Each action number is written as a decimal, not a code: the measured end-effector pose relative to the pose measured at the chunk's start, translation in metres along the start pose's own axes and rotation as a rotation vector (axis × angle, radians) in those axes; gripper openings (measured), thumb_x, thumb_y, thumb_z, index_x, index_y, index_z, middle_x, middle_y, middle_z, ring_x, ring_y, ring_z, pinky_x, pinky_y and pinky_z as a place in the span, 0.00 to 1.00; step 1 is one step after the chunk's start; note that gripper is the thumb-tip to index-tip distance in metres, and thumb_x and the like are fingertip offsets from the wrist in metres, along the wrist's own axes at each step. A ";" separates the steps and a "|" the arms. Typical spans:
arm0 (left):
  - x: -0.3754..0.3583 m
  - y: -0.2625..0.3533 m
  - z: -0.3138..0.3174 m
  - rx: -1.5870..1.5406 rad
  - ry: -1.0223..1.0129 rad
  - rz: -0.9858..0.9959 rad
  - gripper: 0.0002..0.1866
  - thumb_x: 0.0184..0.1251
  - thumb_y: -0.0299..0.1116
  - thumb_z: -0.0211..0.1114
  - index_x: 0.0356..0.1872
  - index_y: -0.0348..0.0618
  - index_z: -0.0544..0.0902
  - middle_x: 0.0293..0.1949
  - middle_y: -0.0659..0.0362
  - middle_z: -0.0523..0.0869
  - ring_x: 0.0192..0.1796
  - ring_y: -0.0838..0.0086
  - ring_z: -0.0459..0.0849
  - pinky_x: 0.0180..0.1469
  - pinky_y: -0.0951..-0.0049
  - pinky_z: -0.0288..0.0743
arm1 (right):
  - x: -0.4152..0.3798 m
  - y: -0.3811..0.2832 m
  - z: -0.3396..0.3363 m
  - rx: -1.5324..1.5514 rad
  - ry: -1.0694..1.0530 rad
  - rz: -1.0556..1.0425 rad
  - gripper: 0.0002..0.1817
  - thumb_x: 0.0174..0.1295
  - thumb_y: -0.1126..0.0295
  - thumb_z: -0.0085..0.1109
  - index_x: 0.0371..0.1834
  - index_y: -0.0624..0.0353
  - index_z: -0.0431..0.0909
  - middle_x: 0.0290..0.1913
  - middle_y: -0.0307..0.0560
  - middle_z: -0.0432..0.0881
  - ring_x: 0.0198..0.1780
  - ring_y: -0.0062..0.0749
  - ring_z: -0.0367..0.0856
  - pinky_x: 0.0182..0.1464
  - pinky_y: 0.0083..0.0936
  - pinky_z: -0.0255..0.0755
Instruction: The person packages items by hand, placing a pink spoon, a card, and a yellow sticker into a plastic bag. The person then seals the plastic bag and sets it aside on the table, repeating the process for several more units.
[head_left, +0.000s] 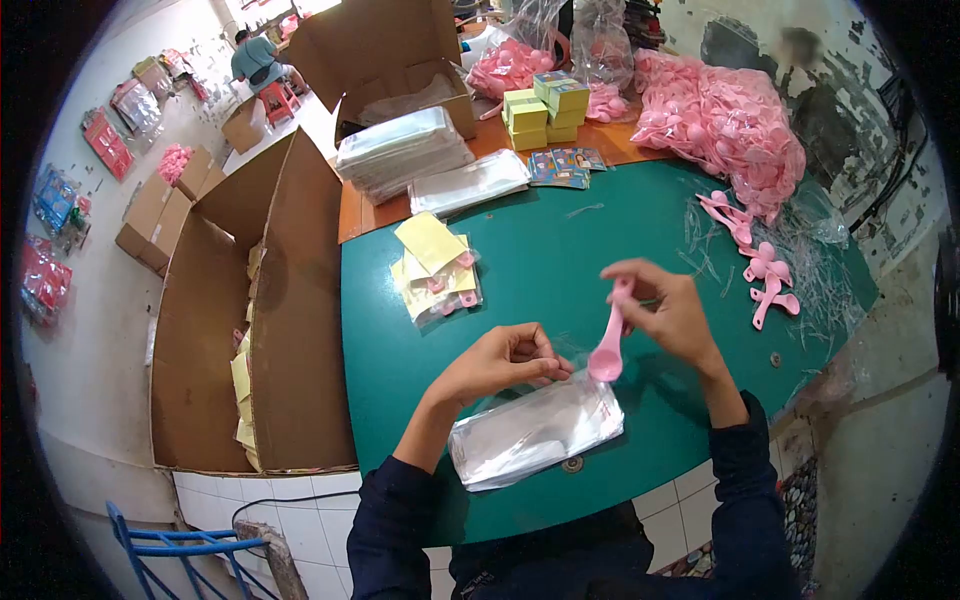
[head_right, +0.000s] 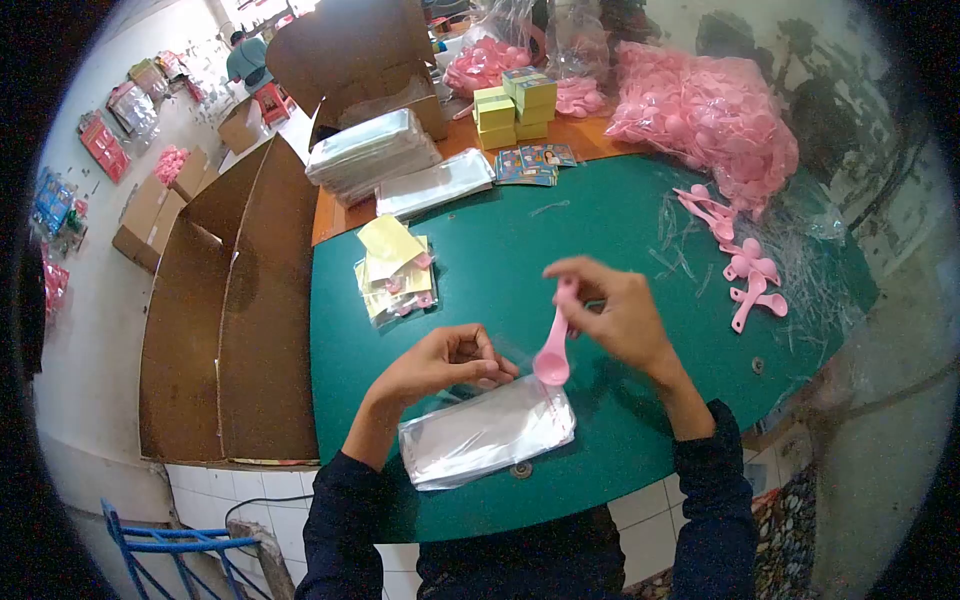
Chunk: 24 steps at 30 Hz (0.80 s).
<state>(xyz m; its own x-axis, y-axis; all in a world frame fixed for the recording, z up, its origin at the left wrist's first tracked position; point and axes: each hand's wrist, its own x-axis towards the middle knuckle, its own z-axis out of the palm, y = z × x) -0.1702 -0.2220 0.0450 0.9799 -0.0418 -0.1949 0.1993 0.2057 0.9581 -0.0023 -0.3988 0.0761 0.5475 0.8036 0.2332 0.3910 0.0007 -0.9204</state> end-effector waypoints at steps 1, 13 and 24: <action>-0.001 0.003 0.000 0.002 -0.006 0.011 0.07 0.64 0.29 0.61 0.32 0.39 0.73 0.42 0.48 0.84 0.46 0.70 0.83 0.46 0.73 0.79 | -0.001 0.001 0.001 -0.105 -0.094 0.038 0.13 0.58 0.77 0.56 0.47 0.61 0.76 0.32 0.40 0.80 0.30 0.19 0.79 0.30 0.18 0.77; 0.002 0.004 0.000 -0.035 0.299 0.029 0.16 0.59 0.27 0.66 0.47 0.37 0.73 0.37 0.52 0.85 0.41 0.74 0.84 0.44 0.77 0.79 | -0.003 0.002 0.019 0.225 0.209 -0.166 0.13 0.60 0.79 0.56 0.48 0.66 0.70 0.38 0.48 0.79 0.41 0.28 0.81 0.40 0.24 0.81; 0.004 0.003 0.008 0.104 0.269 0.150 0.18 0.66 0.37 0.60 0.51 0.35 0.77 0.37 0.58 0.84 0.41 0.81 0.80 0.43 0.80 0.74 | -0.007 0.006 0.032 0.202 0.066 -0.099 0.15 0.58 0.80 0.58 0.48 0.65 0.70 0.36 0.45 0.78 0.37 0.25 0.81 0.39 0.22 0.81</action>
<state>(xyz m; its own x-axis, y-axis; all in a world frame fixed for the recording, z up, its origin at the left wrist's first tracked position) -0.1659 -0.2296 0.0488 0.9660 0.2441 -0.0853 0.0654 0.0884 0.9939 -0.0273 -0.3859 0.0587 0.5634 0.7533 0.3393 0.2924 0.2022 -0.9347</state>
